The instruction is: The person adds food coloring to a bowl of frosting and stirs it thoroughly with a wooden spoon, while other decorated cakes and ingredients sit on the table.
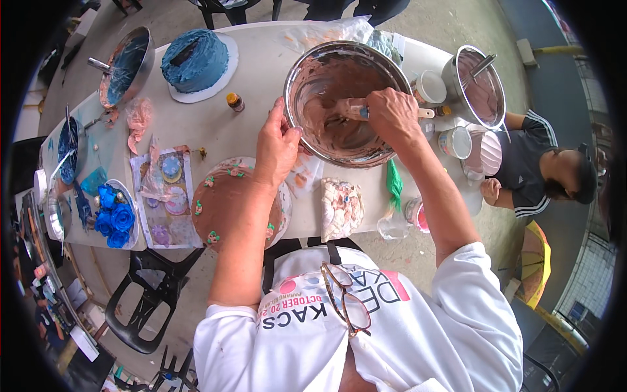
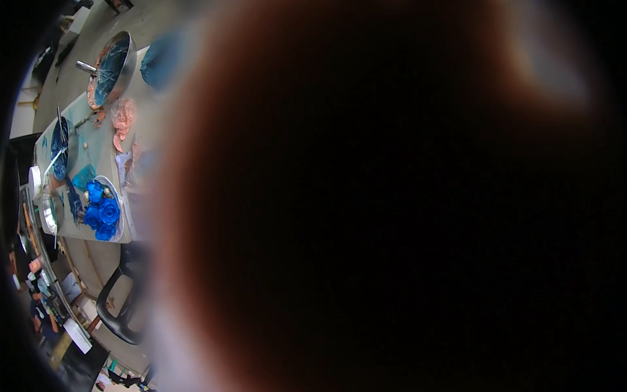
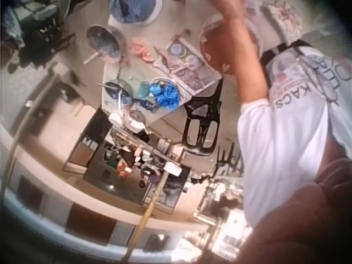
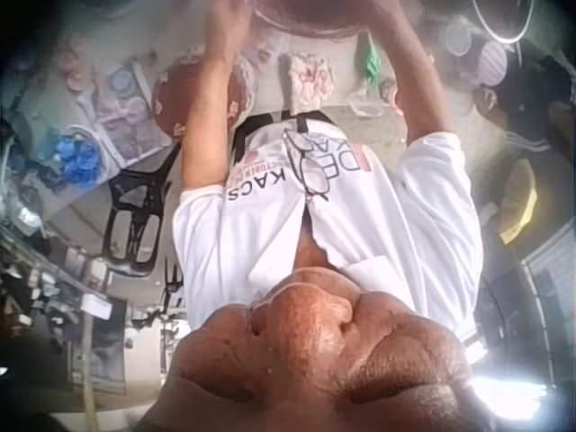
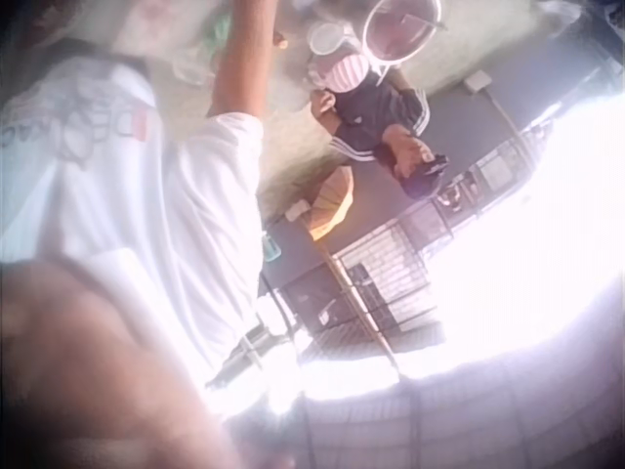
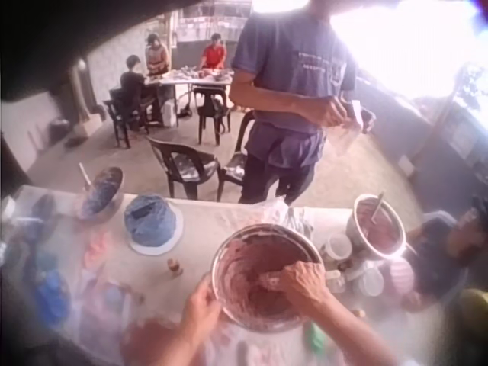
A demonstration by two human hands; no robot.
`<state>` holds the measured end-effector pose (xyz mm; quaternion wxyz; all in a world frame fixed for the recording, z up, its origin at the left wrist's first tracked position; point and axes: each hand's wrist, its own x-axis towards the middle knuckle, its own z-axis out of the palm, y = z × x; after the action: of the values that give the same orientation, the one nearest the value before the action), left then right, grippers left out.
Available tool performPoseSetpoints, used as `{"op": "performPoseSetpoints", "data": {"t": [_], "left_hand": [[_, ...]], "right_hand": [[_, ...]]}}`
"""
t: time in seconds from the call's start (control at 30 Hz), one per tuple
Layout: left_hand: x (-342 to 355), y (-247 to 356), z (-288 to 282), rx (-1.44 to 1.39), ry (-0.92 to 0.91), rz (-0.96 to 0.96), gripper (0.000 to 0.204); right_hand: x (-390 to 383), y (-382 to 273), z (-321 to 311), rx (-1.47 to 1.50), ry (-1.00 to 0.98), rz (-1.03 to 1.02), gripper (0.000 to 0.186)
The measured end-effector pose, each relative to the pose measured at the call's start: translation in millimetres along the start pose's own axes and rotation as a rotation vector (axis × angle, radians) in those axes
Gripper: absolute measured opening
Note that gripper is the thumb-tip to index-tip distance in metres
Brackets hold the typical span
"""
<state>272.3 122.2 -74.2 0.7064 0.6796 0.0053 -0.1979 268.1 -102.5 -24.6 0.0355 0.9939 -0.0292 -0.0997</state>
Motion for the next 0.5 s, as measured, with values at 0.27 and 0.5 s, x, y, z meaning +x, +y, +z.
{"op": "performPoseSetpoints", "data": {"t": [0.27,0.5], "left_hand": [[-2.0,12.2,0.7,0.024,-0.003,0.0,0.063],[9.2,-17.8,-1.6,0.217,0.004,0.236,0.062]], "right_hand": [[-12.5,-19.6,-9.2,0.117,-0.058,0.014,0.02],[-15.4,-17.5,20.4,0.109,-0.091,-0.022,0.017]]}}
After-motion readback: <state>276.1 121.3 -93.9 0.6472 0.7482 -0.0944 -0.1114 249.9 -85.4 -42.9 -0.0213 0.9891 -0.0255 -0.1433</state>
